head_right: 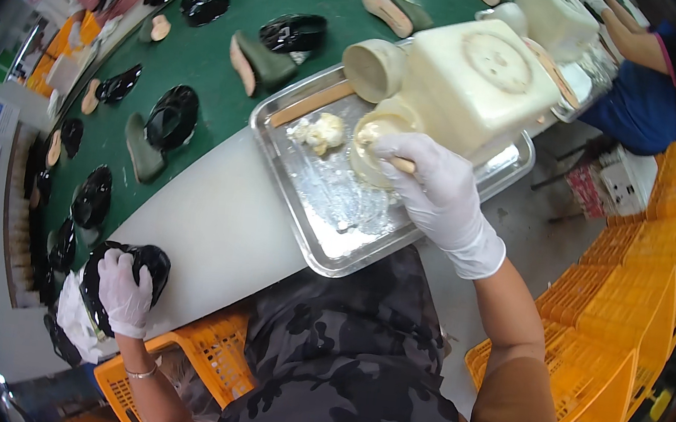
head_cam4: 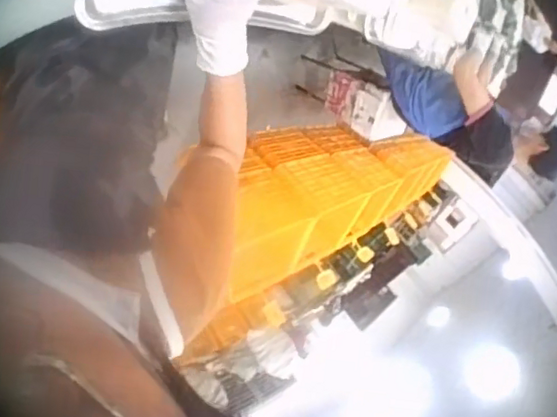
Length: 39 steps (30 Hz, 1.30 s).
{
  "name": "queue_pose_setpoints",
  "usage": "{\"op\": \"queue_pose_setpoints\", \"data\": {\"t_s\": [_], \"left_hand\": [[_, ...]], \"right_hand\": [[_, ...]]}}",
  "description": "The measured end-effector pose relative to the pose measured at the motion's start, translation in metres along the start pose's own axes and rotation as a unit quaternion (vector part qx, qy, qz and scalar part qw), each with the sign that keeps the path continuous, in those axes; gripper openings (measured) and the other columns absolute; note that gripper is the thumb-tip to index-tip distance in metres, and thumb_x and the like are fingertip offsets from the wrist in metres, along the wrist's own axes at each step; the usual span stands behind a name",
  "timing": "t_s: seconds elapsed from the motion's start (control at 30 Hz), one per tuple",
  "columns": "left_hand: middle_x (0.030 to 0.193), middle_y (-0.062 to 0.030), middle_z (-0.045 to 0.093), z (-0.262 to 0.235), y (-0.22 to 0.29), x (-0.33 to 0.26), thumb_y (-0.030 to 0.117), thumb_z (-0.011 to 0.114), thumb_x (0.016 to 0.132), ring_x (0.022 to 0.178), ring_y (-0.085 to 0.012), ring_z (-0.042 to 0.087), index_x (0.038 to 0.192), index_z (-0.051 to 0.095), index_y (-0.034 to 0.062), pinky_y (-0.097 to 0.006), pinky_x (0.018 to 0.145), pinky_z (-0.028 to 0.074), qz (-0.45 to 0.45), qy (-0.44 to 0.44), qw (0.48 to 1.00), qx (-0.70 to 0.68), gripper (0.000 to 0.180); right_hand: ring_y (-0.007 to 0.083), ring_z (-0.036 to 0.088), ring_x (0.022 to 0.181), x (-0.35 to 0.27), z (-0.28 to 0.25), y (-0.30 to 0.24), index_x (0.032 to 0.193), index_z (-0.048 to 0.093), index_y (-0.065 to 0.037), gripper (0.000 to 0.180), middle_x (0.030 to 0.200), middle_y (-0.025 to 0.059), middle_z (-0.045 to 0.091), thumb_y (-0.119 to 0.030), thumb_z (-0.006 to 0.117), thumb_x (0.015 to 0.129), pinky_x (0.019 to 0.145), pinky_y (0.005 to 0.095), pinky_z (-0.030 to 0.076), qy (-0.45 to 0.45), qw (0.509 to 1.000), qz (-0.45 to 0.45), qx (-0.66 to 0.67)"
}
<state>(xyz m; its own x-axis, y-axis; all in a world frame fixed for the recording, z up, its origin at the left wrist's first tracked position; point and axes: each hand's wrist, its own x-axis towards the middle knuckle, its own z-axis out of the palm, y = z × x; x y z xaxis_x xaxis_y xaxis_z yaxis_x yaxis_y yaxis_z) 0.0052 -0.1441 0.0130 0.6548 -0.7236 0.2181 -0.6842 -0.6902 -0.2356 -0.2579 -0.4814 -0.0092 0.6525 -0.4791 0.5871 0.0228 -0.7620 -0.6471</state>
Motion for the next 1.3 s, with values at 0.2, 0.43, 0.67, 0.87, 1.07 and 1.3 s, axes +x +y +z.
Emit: {"op": "queue_pose_setpoints", "data": {"t_s": [0.2, 0.43, 0.67, 0.87, 1.07, 1.3], "left_hand": [[0.095, -0.0162, 0.049, -0.024, 0.024, -0.003, 0.0, 0.055, 0.065, 0.086, -0.0353, 0.044, 0.089, 0.047, -0.0008, -0.043, 0.077, 0.039, -0.005, 0.022, 0.999, -0.049, 0.025], [0.101, -0.0153, 0.06, -0.059, 0.057, -0.011, 0.007, 0.055, 0.08, 0.075, -0.0199, 0.058, 0.114, 0.054, 0.0022, -0.027, 0.067, 0.047, -0.027, 0.176, 0.895, -0.41, 0.035], [0.106, -0.0184, 0.056, -0.007, 0.084, 0.017, -0.003, 0.059, 0.079, 0.093, -0.0286, 0.058, 0.107, 0.045, 0.003, -0.034, 0.075, 0.051, 0.092, 0.14, 0.85, -0.5, 0.032], [0.12, -0.0227, 0.046, 0.02, 0.146, -0.009, -0.001, 0.057, 0.08, 0.091, -0.024, 0.056, 0.115, 0.044, 0.0051, -0.036, 0.07, 0.051, 0.031, -0.121, 0.552, -0.824, 0.037], [0.117, -0.0208, 0.047, 0.015, 0.179, -0.002, 0.009, 0.053, 0.08, 0.082, -0.02, 0.056, 0.111, 0.041, -0.0055, -0.032, 0.062, 0.052, -0.053, -0.353, 0.266, -0.895, 0.036], [0.088, -0.0184, 0.054, 0.013, 0.179, -0.005, 0.007, 0.05, 0.078, 0.059, -0.0173, 0.05, 0.106, 0.045, -0.0081, -0.027, 0.046, 0.041, -0.145, -0.473, 0.236, -0.836, 0.032]], "right_hand": [[0.0082, 0.058, 0.078, -0.007, -0.01, 0.004, 0.101, 0.055, -0.001, 0.015, 0.088, 0.0042, 0.062, -0.004, 0.056, 0.087, 0.069, 0.0221, 0.048, 0.052, 0.979, 0.103, 0.169], [0.0055, 0.055, 0.082, -0.003, -0.019, -0.005, 0.103, 0.053, -0.003, 0.014, 0.09, 0.0027, 0.06, -0.009, 0.05, 0.091, 0.066, 0.0182, 0.048, 0.121, 0.944, 0.172, 0.255], [0.0056, 0.056, 0.08, -0.004, -0.022, -0.005, 0.1, 0.051, -0.002, 0.011, 0.09, 0.0041, 0.06, -0.009, 0.047, 0.093, 0.065, 0.0172, 0.049, 0.083, 0.964, 0.142, 0.208], [0.0095, 0.059, 0.075, 0.007, -0.031, -0.021, 0.098, 0.051, -0.002, 0.015, 0.089, 0.0092, 0.062, -0.015, 0.046, 0.093, 0.062, 0.0191, 0.049, 0.117, 0.941, 0.115, 0.297], [0.017, 0.06, 0.08, 0.03, -0.027, -0.026, 0.105, 0.05, 0.0, 0.025, 0.092, 0.0125, 0.062, -0.02, 0.049, 0.091, 0.072, 0.0272, 0.049, -0.044, 0.958, -0.069, 0.273], [0.0165, 0.06, 0.078, 0.034, -0.01, -0.024, 0.101, 0.055, -0.006, 0.025, 0.089, 0.0082, 0.062, -0.022, 0.06, 0.083, 0.068, 0.0282, 0.048, -0.039, 0.973, -0.17, 0.151]]}}
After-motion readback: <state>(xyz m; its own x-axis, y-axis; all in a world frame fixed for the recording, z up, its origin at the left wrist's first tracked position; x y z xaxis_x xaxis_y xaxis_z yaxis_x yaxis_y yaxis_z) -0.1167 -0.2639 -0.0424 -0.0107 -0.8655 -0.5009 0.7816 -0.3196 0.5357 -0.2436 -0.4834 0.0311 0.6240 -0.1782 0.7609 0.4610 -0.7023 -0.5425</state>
